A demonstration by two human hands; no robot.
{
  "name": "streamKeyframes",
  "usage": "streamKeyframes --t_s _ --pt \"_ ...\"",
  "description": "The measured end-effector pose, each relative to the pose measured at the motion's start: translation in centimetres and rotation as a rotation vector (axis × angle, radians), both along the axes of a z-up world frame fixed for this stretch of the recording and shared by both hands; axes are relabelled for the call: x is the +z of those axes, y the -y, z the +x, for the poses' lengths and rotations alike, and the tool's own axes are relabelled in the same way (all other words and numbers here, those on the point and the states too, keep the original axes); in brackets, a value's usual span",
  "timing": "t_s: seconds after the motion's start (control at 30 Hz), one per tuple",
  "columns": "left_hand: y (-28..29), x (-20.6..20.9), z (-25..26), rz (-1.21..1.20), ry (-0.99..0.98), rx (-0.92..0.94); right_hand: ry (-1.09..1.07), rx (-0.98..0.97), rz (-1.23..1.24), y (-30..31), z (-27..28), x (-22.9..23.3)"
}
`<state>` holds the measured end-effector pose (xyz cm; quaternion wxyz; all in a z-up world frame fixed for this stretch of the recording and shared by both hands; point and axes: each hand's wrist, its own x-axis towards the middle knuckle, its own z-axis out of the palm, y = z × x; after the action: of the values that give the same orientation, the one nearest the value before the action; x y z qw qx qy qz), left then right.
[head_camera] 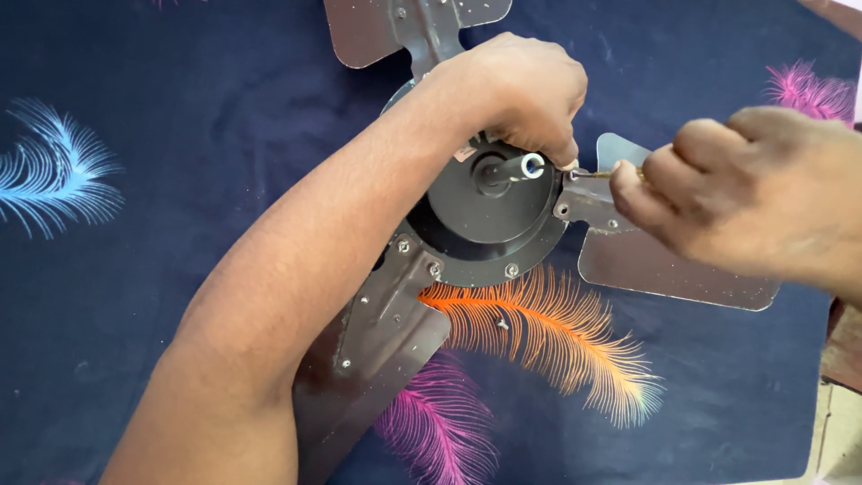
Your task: The person uses a screwdriver to tighten screws that attach the fan blades to the central motor housing. The fan is placed on a table covered with a dark blue cloth featuring colorful feather patterns. The person systematically secures each blade to the hub.
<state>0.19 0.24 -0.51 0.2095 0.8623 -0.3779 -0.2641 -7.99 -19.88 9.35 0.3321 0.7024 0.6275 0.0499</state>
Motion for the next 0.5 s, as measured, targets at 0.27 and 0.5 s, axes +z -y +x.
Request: streamKeyframes --t_s 0.27,0.5 --pt "0.2 0.0 -0.3 0.003 -0.005 -0.004 0.013 0.316 0.061 1.0 -0.4 -2.0" --pt "0.0 0.2 -0.2 -0.004 0.017 0.011 -0.044 -0.111 -0.032 0.5 -0.9 -1.3"
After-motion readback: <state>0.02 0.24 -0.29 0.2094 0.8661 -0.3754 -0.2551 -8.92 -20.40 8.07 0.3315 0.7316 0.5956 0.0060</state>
